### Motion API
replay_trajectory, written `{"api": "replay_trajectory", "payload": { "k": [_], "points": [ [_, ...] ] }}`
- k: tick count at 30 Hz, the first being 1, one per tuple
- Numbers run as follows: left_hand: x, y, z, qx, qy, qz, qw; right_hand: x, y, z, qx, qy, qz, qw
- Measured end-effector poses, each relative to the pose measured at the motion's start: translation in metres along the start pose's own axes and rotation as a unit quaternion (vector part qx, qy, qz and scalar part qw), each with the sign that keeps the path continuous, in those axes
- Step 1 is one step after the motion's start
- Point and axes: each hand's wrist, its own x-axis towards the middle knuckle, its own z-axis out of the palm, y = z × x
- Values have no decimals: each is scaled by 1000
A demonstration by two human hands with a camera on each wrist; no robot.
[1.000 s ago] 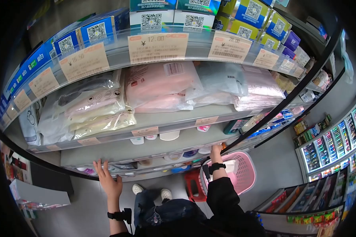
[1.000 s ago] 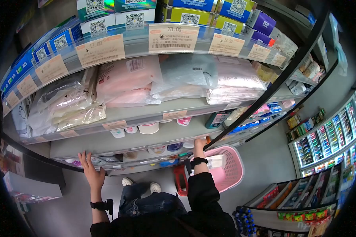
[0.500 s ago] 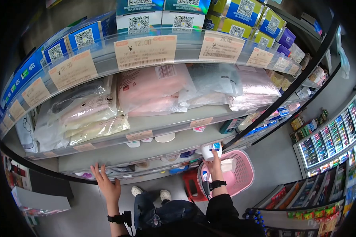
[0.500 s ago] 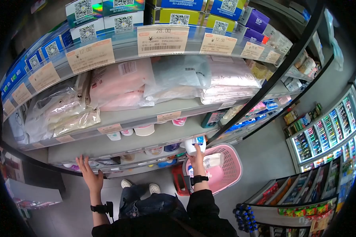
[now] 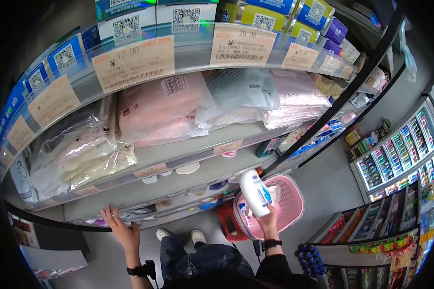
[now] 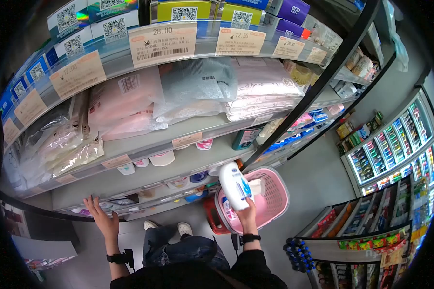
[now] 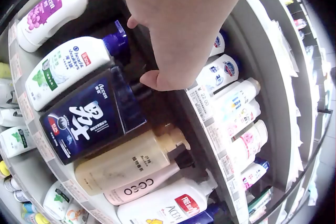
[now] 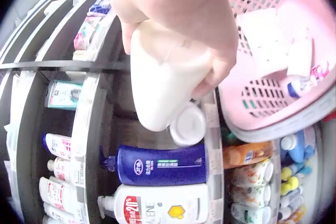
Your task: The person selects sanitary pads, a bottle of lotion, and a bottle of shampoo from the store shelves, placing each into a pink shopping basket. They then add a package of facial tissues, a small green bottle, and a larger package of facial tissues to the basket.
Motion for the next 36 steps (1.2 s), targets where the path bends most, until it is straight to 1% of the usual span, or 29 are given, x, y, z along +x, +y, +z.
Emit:
{"api": "replay_trajectory", "payload": {
  "k": [2,3,5,6,8,9,10,11,12,13,15,16,17,18,19,20,21,23,25,27,28,29,31,32,34,36],
  "points": [
    [0,0,2,4,3,-3,1000,-26,-11,-26,-32,-28,-22,999],
    [0,0,3,5,0,-5,1000,-38,-15,-36,-51,8,-42,998],
    [1,0,4,9,7,-2,1000,-58,-27,-55,-102,43,-46,993],
    [1,-1,5,10,4,-3,1000,-63,-28,-61,-103,46,-43,993],
    [1,-3,8,24,12,7,1000,-66,-29,-73,-182,125,-92,971],
    [2,-3,8,24,11,6,1000,-55,-24,-90,-182,125,-92,971],
    [2,-3,8,27,13,11,999,-34,-17,-113,-196,213,-80,954],
    [2,-3,8,30,15,16,999,-24,-13,-125,-208,299,-68,929],
    [1,-4,7,31,15,14,999,-27,-15,-97,-242,420,-21,875],
    [1,-4,6,26,9,11,1000,-25,-13,-84,-243,419,-20,875],
    [1,-3,5,24,8,3,1000,-17,-10,-74,-159,439,6,884],
    [2,-2,3,22,3,5,1000,-9,-6,-72,-124,473,14,872],
    [1,-2,2,21,-3,7,1000,-3,-3,-77,-126,470,16,874],
    [1,-1,0,24,0,5,1000,4,-2,-92,-107,382,20,918],
    [1,0,0,26,0,4,1000,9,-2,-101,-86,291,25,953],
    [1,1,-1,27,-1,4,1000,18,-3,-97,-98,313,42,944],
    [1,2,-1,29,1,3,1000,30,-1,-103,-98,310,44,945],
    [0,3,-2,25,-6,-6,1000,56,3,-111,2,299,15,954],
    [0,5,-5,25,-8,-8,1000,77,11,-127,-9,304,19,952],
    [0,6,-7,26,-10,-12,1000,120,30,-178,31,255,-12,966],
    [0,7,-8,23,-17,-13,1000,109,35,-156,20,243,-27,969],
    [0,7,-9,20,-25,-13,999,95,37,-135,18,241,-22,970],
    [1,7,-11,20,-26,-15,999,90,44,-123,12,224,81,971],
    [0,8,-12,16,-29,-16,999,96,50,-129,9,221,85,971],
    [1,9,-12,20,-28,-16,999,108,71,-157,-8,203,67,977],
    [1,9,-12,24,-27,-11,999,110,78,-164,-27,195,88,977]
  ]
}}
